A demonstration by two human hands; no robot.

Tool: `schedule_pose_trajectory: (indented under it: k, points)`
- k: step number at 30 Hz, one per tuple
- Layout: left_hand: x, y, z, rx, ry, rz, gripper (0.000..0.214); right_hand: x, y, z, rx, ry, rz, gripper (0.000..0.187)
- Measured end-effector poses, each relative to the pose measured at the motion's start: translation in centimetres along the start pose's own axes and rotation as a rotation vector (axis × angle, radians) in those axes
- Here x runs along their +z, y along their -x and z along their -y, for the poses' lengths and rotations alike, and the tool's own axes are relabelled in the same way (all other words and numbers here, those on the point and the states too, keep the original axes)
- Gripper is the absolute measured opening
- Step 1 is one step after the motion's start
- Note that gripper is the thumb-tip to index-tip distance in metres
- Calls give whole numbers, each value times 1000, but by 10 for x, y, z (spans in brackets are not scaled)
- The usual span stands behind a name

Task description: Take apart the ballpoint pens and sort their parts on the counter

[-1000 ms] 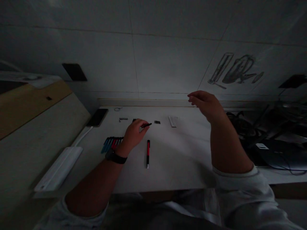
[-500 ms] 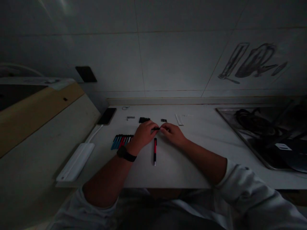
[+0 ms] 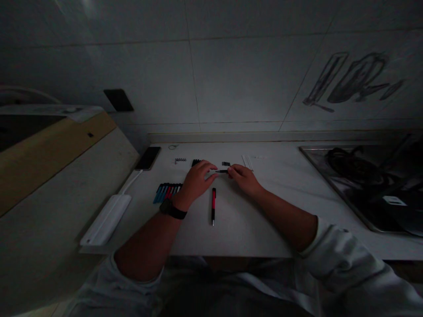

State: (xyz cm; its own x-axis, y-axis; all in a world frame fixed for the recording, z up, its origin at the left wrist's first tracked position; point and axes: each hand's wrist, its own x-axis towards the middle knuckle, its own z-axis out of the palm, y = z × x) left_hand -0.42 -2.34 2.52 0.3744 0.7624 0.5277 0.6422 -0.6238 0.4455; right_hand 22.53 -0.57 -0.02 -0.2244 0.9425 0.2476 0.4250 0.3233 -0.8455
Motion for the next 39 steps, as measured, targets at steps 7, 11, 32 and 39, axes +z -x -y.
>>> schedule_pose_trajectory:
  k: [7,11,32,39]
  points:
    - [-1,-2,-4,24,10,2,8,2,1,1,21,-26,25,42]
    - [0,-2,-3,38,32,-14,5,2,3,2,14,-25,33,42]
    - [4,-2,0,74,68,-141,2,8,1,-4,43,-324,111,34]
    - [5,-2,0,63,58,-140,3,10,0,-5,36,-362,124,39]
